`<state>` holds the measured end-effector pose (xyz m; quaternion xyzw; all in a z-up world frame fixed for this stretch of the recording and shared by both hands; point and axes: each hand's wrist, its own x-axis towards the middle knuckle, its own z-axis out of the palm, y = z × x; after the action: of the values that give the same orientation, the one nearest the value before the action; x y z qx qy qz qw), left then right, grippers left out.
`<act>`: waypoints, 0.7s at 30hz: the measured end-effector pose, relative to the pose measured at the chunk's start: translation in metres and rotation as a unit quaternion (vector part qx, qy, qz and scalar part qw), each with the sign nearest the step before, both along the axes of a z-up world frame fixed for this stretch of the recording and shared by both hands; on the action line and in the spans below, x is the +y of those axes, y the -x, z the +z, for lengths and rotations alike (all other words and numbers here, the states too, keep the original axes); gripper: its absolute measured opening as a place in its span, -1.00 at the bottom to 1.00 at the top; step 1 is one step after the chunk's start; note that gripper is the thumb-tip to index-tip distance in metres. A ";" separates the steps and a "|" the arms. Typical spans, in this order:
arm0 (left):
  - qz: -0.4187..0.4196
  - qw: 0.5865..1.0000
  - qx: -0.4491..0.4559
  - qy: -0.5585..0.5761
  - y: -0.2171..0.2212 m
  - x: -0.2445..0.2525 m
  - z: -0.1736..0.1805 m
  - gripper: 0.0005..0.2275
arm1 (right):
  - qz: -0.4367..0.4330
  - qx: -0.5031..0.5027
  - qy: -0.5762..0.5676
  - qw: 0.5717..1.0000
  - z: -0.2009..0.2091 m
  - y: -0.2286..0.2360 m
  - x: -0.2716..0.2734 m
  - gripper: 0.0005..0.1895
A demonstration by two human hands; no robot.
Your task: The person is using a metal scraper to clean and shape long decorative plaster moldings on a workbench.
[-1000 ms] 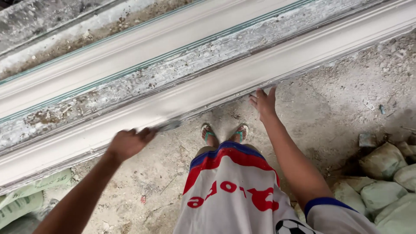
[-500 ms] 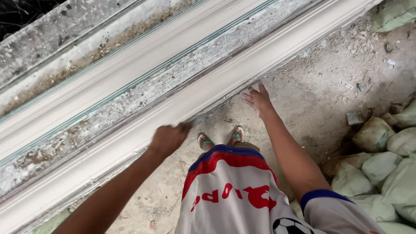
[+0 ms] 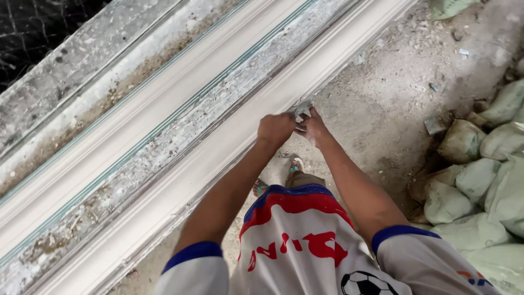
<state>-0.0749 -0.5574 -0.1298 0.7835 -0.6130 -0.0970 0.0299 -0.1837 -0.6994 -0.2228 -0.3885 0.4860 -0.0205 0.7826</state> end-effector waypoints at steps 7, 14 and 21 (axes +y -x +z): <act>-0.019 1.000 -0.009 -0.007 -0.010 0.083 0.029 -0.75 | 0.015 -0.012 -0.012 1.000 -0.014 0.008 -0.015 -0.21; -0.005 0.989 -0.045 -0.142 -0.011 0.167 0.076 -0.59 | 0.066 -0.057 -0.001 0.996 -0.045 0.010 -0.009 -0.22; -0.005 0.998 0.025 -0.052 0.000 -0.074 0.006 -0.81 | 0.092 -0.093 -0.067 0.989 -0.095 0.025 -0.008 -0.33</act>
<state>-0.0745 -0.6312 -0.1238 0.7781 -0.6105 -0.1480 0.0041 -0.2083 -0.7070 -0.3182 -0.3749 0.3738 0.0480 0.8470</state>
